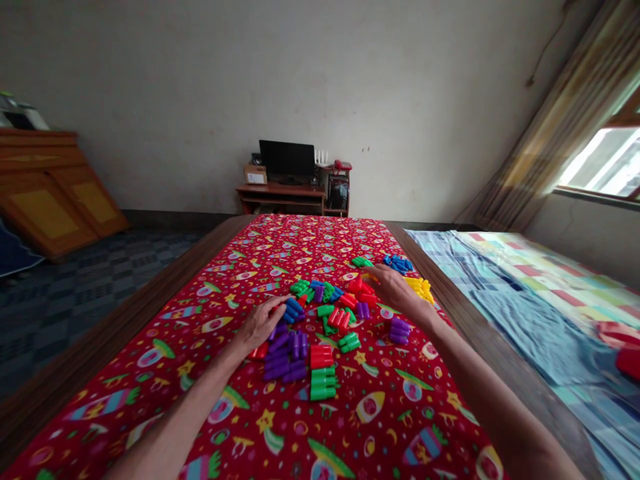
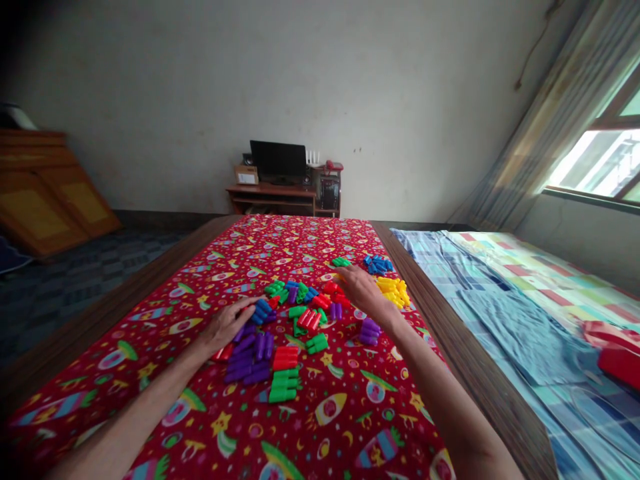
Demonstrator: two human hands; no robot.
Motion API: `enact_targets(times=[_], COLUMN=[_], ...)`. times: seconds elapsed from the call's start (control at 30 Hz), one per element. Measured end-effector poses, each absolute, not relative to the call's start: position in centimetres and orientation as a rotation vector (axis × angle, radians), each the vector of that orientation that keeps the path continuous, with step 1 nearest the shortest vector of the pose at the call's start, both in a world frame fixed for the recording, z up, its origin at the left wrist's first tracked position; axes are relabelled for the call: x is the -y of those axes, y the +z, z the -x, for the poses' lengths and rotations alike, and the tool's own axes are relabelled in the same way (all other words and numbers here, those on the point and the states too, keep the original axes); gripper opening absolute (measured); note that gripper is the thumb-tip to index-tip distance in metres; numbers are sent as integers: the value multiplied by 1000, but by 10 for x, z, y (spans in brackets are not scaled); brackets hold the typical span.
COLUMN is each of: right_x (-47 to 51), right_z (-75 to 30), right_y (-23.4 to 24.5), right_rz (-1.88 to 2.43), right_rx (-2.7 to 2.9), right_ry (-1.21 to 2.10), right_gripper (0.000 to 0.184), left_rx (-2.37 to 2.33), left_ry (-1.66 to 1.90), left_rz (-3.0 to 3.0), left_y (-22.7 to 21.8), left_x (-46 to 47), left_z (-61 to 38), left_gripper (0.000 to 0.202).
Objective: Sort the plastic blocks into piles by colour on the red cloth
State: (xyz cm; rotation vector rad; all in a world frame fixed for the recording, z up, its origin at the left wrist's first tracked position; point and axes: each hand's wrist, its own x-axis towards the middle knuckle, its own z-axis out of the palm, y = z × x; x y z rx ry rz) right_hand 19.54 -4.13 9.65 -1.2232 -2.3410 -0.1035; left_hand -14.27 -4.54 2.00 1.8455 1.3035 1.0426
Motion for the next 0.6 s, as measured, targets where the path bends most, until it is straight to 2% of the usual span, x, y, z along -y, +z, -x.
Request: enact_targets(times=[0.23,0.47,0.6], right_x=[37,50,54], right_z=[-261,-271,-264], right_y=[85,73,79], right_rz=[1637,1674,1582], right_rx=[2459,2507,2502], right_ry=[-322,-431,-447], right_gripper=[31,20,25], left_rx=[-1258,-1304,-1319], left_ry=[1068,1084,1042], left_rz=[-1780,-1821,-1862], left_y=[8,10,11], left_x=[39,39,39], left_z=[146,146,145], left_gripper=[64,67,68])
